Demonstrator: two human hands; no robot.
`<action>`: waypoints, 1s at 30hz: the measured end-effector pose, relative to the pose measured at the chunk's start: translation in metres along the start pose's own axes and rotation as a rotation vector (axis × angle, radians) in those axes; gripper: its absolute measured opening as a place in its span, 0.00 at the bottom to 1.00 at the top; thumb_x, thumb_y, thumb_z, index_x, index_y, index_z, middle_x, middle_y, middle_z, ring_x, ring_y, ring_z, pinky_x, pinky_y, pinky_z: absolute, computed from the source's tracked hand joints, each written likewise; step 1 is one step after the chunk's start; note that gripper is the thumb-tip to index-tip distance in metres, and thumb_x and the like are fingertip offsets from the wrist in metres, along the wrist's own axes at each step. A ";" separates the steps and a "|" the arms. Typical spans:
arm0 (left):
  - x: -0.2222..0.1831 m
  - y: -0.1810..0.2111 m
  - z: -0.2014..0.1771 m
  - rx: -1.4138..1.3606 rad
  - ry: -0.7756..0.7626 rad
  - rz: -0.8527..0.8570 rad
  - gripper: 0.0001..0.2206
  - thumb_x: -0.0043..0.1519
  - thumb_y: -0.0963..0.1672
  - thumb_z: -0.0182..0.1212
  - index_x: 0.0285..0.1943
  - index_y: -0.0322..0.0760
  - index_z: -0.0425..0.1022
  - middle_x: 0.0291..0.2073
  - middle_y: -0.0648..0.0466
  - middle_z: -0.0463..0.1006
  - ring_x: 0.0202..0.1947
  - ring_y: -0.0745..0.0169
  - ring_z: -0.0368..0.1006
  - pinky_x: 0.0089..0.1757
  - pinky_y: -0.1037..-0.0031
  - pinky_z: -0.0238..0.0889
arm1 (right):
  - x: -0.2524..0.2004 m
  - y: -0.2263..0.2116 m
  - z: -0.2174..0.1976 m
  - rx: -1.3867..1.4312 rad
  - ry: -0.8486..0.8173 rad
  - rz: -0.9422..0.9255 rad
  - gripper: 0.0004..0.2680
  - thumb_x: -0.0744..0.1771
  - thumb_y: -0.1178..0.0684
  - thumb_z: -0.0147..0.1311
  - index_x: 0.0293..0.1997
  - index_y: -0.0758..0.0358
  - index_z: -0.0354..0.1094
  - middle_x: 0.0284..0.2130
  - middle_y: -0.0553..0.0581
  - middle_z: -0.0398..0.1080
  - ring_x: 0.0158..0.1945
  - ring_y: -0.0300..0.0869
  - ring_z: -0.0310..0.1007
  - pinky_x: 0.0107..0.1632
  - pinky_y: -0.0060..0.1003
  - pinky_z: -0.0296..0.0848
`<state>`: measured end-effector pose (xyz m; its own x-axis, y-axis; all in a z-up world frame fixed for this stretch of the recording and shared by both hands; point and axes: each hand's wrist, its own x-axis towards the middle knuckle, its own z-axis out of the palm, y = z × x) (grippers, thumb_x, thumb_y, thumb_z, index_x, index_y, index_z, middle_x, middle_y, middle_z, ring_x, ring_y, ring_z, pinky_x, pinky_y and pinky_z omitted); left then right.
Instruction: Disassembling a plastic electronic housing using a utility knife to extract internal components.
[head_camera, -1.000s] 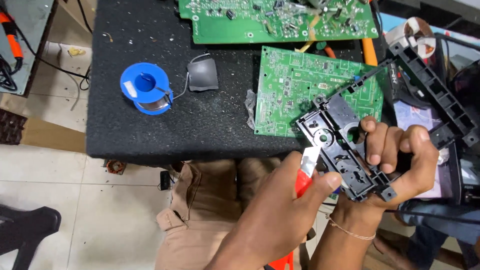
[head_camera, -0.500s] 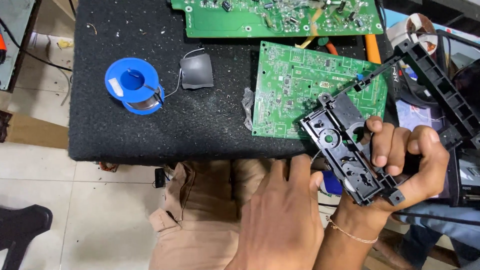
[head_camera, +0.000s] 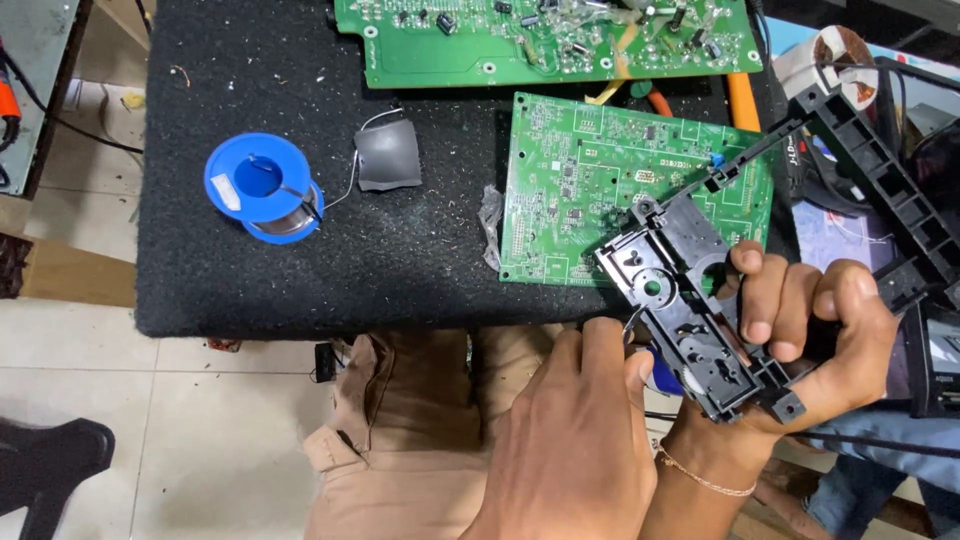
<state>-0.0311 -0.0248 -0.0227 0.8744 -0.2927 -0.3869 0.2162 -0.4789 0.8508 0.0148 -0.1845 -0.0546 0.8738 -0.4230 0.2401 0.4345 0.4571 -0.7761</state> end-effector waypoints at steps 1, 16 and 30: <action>0.000 0.000 0.002 0.003 0.043 0.003 0.11 0.73 0.52 0.42 0.50 0.45 0.60 0.45 0.46 0.70 0.40 0.27 0.70 0.30 0.34 0.60 | -0.001 0.000 0.001 0.010 0.005 0.008 0.11 0.68 0.53 0.51 0.25 0.53 0.56 0.12 0.46 0.49 0.19 0.37 0.50 0.54 0.37 0.68; 0.016 0.001 0.040 0.355 0.132 0.034 0.02 0.68 0.40 0.41 0.46 0.39 0.59 0.33 0.46 0.72 0.27 0.36 0.77 0.21 0.44 0.69 | 0.000 -0.002 -0.002 -0.076 0.010 0.005 0.12 0.68 0.52 0.51 0.24 0.51 0.51 0.12 0.46 0.48 0.20 0.37 0.48 0.58 0.36 0.66; 0.004 0.037 -0.022 0.336 -0.075 -0.105 0.08 0.69 0.39 0.35 0.54 0.37 0.59 0.46 0.35 0.73 0.49 0.27 0.70 0.57 0.42 0.56 | -0.005 -0.003 0.020 0.018 0.047 -0.026 0.11 0.67 0.54 0.46 0.22 0.50 0.54 0.10 0.44 0.44 0.19 0.34 0.47 0.52 0.33 0.66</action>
<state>-0.0103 -0.0252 0.0151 0.8179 -0.2815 -0.5017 0.1372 -0.7515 0.6453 0.0140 -0.1680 -0.0416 0.8510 -0.4709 0.2323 0.4612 0.4589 -0.7594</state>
